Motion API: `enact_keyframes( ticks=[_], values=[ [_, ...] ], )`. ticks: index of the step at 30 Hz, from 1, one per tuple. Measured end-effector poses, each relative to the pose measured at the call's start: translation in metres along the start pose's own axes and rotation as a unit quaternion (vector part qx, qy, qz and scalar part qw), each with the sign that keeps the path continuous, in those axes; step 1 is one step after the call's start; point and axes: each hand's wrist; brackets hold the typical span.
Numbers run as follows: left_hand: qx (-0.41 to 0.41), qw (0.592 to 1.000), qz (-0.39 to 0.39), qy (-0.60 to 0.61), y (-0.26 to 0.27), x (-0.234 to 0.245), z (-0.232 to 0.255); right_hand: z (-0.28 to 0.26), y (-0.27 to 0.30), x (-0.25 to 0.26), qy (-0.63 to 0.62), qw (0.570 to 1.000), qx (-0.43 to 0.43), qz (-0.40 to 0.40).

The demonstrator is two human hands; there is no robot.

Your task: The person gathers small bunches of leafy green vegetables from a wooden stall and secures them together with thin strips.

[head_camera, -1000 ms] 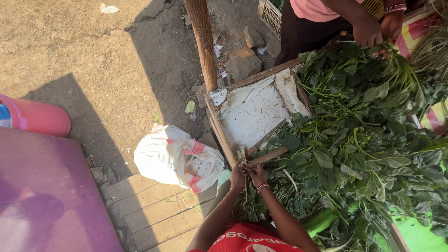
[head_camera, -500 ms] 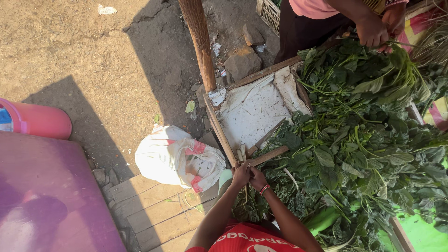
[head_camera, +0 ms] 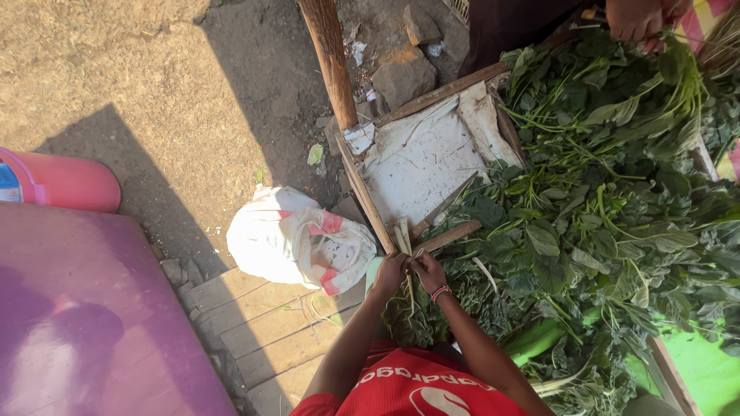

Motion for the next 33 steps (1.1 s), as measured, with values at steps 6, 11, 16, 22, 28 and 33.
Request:
enact_keyframes(
  ticks=[6,11,16,22,28,33],
  values=[
    [0.05,0.998,-0.018,0.024,0.006,0.004,0.005,0.01,-0.002,0.004,0.048,0.998,-0.018,0.032],
    [0.074,0.997,-0.008,-0.014,0.008,0.003,0.011,0.012,0.002,0.0,0.108,0.988,0.004,0.108],
    [-0.014,0.999,0.013,-0.036,0.013,0.008,0.005,0.01,0.002,0.003,0.132,0.99,0.013,0.039],
    [-0.01,0.998,0.044,-0.048,0.008,0.01,0.003,0.002,0.011,0.012,0.242,0.964,0.082,-0.074],
    [0.042,0.998,0.033,-0.021,0.011,0.006,0.003,-0.001,0.001,0.011,0.314,0.943,0.088,-0.061],
    [0.157,0.985,0.021,0.07,0.006,0.0,-0.001,-0.003,0.003,0.012,0.283,0.955,0.024,-0.084]
  ],
)
Point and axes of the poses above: each hand's wrist, its own y-axis away from the middle knuckle, its own x-axis out of the back of the hand, z = x × y, and after that the axes turned 5 degrees about x, right-handed
